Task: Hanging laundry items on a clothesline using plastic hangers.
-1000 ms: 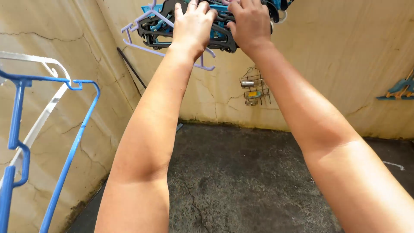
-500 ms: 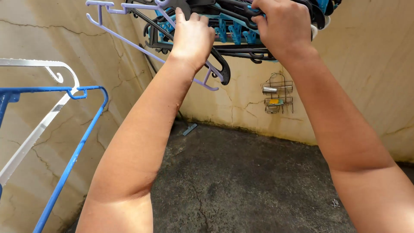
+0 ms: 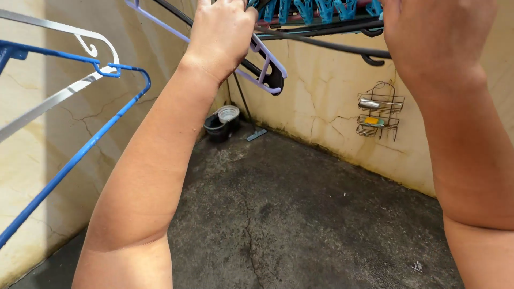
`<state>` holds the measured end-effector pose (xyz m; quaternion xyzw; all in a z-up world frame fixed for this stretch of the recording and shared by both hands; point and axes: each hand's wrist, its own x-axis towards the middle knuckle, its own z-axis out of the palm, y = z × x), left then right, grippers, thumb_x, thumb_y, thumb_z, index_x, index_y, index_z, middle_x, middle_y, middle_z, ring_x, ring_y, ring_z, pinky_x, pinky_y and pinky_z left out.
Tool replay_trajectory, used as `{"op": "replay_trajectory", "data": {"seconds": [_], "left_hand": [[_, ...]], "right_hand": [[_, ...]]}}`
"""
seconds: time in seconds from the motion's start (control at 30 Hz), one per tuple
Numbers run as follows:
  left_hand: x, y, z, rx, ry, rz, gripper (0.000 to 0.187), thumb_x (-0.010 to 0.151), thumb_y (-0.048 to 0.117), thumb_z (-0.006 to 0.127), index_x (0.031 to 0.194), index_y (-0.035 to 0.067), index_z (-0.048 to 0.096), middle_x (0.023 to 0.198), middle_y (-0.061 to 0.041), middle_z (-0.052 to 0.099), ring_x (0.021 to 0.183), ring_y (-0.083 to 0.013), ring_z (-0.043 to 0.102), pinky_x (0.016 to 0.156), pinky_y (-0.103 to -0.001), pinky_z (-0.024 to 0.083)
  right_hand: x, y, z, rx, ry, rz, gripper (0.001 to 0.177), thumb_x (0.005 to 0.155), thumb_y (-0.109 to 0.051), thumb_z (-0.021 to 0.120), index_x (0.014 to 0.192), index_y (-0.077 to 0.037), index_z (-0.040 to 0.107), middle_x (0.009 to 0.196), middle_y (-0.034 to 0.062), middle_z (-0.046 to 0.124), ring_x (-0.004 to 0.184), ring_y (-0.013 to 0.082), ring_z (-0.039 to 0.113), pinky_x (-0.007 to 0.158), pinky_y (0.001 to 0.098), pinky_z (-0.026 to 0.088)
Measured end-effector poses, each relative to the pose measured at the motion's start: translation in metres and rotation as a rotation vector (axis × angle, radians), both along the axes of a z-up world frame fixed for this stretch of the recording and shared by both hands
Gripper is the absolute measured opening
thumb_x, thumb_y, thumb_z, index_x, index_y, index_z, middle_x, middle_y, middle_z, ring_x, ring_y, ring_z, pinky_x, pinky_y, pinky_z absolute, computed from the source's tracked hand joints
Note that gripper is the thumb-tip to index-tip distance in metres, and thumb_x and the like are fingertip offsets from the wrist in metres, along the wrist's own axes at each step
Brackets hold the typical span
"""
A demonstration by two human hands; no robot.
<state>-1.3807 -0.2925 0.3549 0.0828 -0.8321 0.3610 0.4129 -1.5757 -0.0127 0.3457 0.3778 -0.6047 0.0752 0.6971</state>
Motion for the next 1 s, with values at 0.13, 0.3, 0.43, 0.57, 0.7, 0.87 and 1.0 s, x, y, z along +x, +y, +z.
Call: {"op": "replay_trajectory", "data": {"seconds": [0.13, 0.3, 0.43, 0.57, 0.7, 0.87, 1.0], "left_hand": [[0.03, 0.023, -0.025, 0.032, 0.161, -0.088, 0.045, 0.093, -0.002, 0.066, 0.137, 0.008, 0.062, 0.128, -0.009, 0.067, 0.124, -0.0309, 0.059, 0.107, -0.048, 0.042], [0.087, 0.058, -0.133, 0.395, 0.382, -0.217, 0.05, 0.11, 0.01, 0.062, 0.153, 0.006, 0.037, 0.154, -0.02, 0.047, 0.145, -0.0412, 0.044, 0.124, -0.048, 0.039], [0.164, 0.083, -0.244, 0.839, 0.171, -0.015, 0.063, 0.095, 0.027, 0.071, 0.147, 0.005, 0.042, 0.142, -0.021, 0.053, 0.132, -0.0411, 0.049, 0.107, -0.051, 0.042], [0.267, 0.128, -0.318, 1.373, 0.094, 0.343, 0.037, 0.097, 0.026, 0.064, 0.131, 0.012, 0.061, 0.12, -0.009, 0.072, 0.11, -0.0302, 0.068, 0.09, -0.043, 0.052], [0.389, 0.202, -0.379, 1.443, 0.343, 0.567, 0.022, 0.098, 0.023, 0.065, 0.115, 0.011, 0.071, 0.105, -0.01, 0.074, 0.095, -0.0335, 0.068, 0.081, -0.044, 0.052], [0.551, 0.32, -0.471, 1.26, 0.69, 0.708, 0.019, 0.095, 0.016, 0.067, 0.111, 0.007, 0.073, 0.107, -0.011, 0.074, 0.099, -0.0338, 0.067, 0.084, -0.044, 0.052], [0.639, 0.424, -0.491, 1.077, 0.822, 0.973, 0.019, 0.096, 0.014, 0.069, 0.113, 0.009, 0.075, 0.11, -0.012, 0.074, 0.104, -0.0348, 0.066, 0.092, -0.044, 0.051]], "right_hand": [[0.059, 0.051, -0.04, 0.187, -0.191, 0.253, 0.019, 0.095, -0.019, 0.076, 0.114, -0.015, 0.075, 0.098, 0.0003, 0.07, 0.084, 0.0192, 0.068, 0.07, 0.0296, 0.05], [0.043, 0.029, -0.11, 0.418, -0.644, 0.473, 0.019, 0.091, -0.019, 0.082, 0.109, -0.015, 0.08, 0.089, 0.0043, 0.072, 0.073, 0.025, 0.067, 0.061, 0.0363, 0.05], [0.019, -0.02, -0.203, 0.661, -1.072, 0.9, 0.022, 0.09, -0.016, 0.08, 0.112, -0.011, 0.077, 0.096, 0.0041, 0.075, 0.08, 0.017, 0.067, 0.073, 0.0321, 0.051], [0.078, -0.067, -0.278, 0.942, -1.283, 1.21, 0.021, 0.089, -0.011, 0.077, 0.109, -0.007, 0.074, 0.098, 0.0012, 0.075, 0.088, 0.0092, 0.067, 0.08, 0.0288, 0.052], [0.204, -0.092, -0.339, 1.636, -1.588, 1.008, 0.033, 0.086, -0.02, 0.079, 0.117, -0.013, 0.072, 0.075, 0.0005, 0.066, 0.065, 0.0096, 0.06, 0.062, 0.0314, 0.052], [0.388, -0.079, -0.408, 2.442, -1.43, 1.157, 0.051, 0.094, -0.022, 0.069, 0.143, -0.019, 0.057, 0.077, 0.0008, 0.063, 0.059, 0.0083, 0.061, 0.058, 0.0288, 0.053], [0.524, -0.05, -0.417, 2.734, -1.304, 1.069, 0.049, 0.097, -0.021, 0.062, 0.145, -0.019, 0.053, 0.083, 0.0018, 0.067, 0.059, 0.0094, 0.064, 0.056, 0.0284, 0.053]]}}
